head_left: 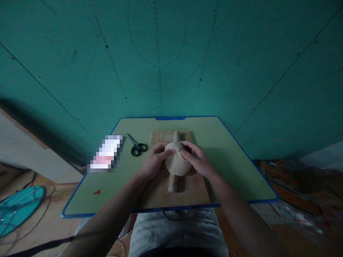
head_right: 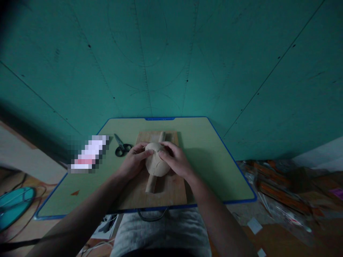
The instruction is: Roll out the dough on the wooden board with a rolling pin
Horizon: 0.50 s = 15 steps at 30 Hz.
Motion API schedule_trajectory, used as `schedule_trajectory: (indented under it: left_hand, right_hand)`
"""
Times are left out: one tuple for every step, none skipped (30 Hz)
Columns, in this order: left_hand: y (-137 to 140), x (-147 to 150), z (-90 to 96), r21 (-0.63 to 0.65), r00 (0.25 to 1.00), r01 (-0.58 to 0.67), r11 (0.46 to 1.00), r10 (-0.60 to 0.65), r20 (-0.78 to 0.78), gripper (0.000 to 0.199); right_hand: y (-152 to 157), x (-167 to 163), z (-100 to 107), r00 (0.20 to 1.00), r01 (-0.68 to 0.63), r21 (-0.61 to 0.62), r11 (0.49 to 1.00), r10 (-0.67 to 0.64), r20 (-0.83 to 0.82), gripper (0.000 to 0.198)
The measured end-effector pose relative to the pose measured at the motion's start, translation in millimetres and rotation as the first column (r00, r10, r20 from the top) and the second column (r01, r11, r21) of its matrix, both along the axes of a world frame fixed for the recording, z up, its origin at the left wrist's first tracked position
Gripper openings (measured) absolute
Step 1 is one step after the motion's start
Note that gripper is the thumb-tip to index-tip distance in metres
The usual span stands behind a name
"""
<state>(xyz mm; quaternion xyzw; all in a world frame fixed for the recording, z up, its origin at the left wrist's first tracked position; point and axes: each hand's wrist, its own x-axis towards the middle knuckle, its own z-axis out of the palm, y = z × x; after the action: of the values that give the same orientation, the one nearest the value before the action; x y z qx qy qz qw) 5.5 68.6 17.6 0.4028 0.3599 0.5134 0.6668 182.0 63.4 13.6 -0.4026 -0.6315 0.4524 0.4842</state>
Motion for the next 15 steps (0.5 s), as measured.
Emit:
schedule_trajectory:
  left_hand:
    - [0.2, -0.4, -0.9, 0.004, 1.000, -0.002, 1.000, 0.002, -0.023, 0.033]
    - [0.4, -0.9, -1.6, 0.010, 0.999, -0.005, 1.000, 0.005, -0.049, 0.034]
    - [0.6, -1.3, -1.9, 0.020, 0.997, -0.008, 1.000, 0.009, -0.077, 0.034]
    - [0.7, -1.6, -2.0, 0.031, 0.994, -0.008, 0.999, 0.011, -0.106, 0.034]
    - [0.6, -1.7, -1.6, 0.046, 0.991, -0.006, 0.999, 0.012, -0.135, 0.034]
    - [0.4, -1.7, -0.9, 0.061, 0.987, -0.003, 0.998, 0.012, -0.162, 0.034]
    - [0.2, -1.5, 0.0, 0.075, 0.982, 0.004, 0.997, 0.010, -0.190, 0.033]
    - [-0.2, -1.3, 1.1, 0.088, 0.976, 0.011, 0.996, 0.009, -0.216, 0.033]
    - [-0.5, -1.1, 2.1, 0.100, 0.971, 0.017, 0.995, 0.008, -0.238, 0.032]
    - [-0.9, -0.8, 3.0, 0.110, 0.967, 0.020, 0.994, 0.009, -0.255, 0.031]
    - [-1.4, -0.7, 3.8, 0.120, 0.963, 0.020, 0.993, 0.013, -0.268, 0.031]
    - [-1.8, -0.6, 4.5, 0.131, 0.961, 0.018, 0.991, 0.019, -0.276, 0.030]
    - [-2.3, -0.7, 4.9, 0.143, 0.959, 0.016, 0.990, 0.025, -0.281, 0.029]
    - [-2.9, -0.9, 5.2, 0.153, 0.958, 0.017, 0.988, 0.028, -0.286, 0.027]
    - [-3.5, -1.3, 5.4, 0.161, 0.956, 0.022, 0.987, 0.027, -0.293, 0.026]
  right_hand:
    - [0.2, 0.2, 0.2, 0.999, -0.046, -0.013, 0.999, 0.046, -0.017, 0.034]
    - [0.3, 0.0, 0.3, 0.996, -0.083, -0.026, 0.996, 0.082, -0.037, 0.034]
    - [0.4, -0.4, 0.1, 0.992, -0.112, -0.044, 0.993, 0.110, -0.055, 0.034]
    - [0.5, -0.8, -0.2, 0.989, -0.132, -0.064, 0.989, 0.127, -0.069, 0.034]
    - [0.7, -1.3, -0.6, 0.988, -0.143, -0.085, 0.986, 0.136, -0.077, 0.035]
    - [0.9, -1.5, -1.0, 0.987, -0.147, -0.105, 0.983, 0.140, -0.078, 0.035]
    - [1.2, -1.6, -1.4, 0.988, -0.148, -0.121, 0.982, 0.140, -0.072, 0.035]
    - [1.6, -1.5, -1.7, 0.989, -0.144, -0.132, 0.981, 0.137, -0.062, 0.034]
    - [1.8, -1.1, -1.8, 0.990, -0.135, -0.140, 0.981, 0.129, -0.048, 0.033]
    - [1.9, -0.7, -1.8, 0.993, -0.121, -0.149, 0.981, 0.118, -0.029, 0.033]
    - [1.8, -0.2, -1.6, 0.994, -0.106, -0.161, 0.981, 0.106, -0.007, 0.032]
    - [1.3, 0.2, -1.2, 0.996, -0.088, -0.178, 0.980, 0.092, 0.014, 0.032]
    - [0.6, 0.5, -0.6, 0.996, -0.074, -0.203, 0.976, 0.083, 0.036, 0.031]
    - [-0.4, 0.8, 0.3, 0.995, -0.068, -0.233, 0.970, 0.082, 0.053, 0.031]
    - [-1.6, 0.9, 1.3, 0.994, -0.069, -0.265, 0.962, 0.089, 0.065, 0.030]
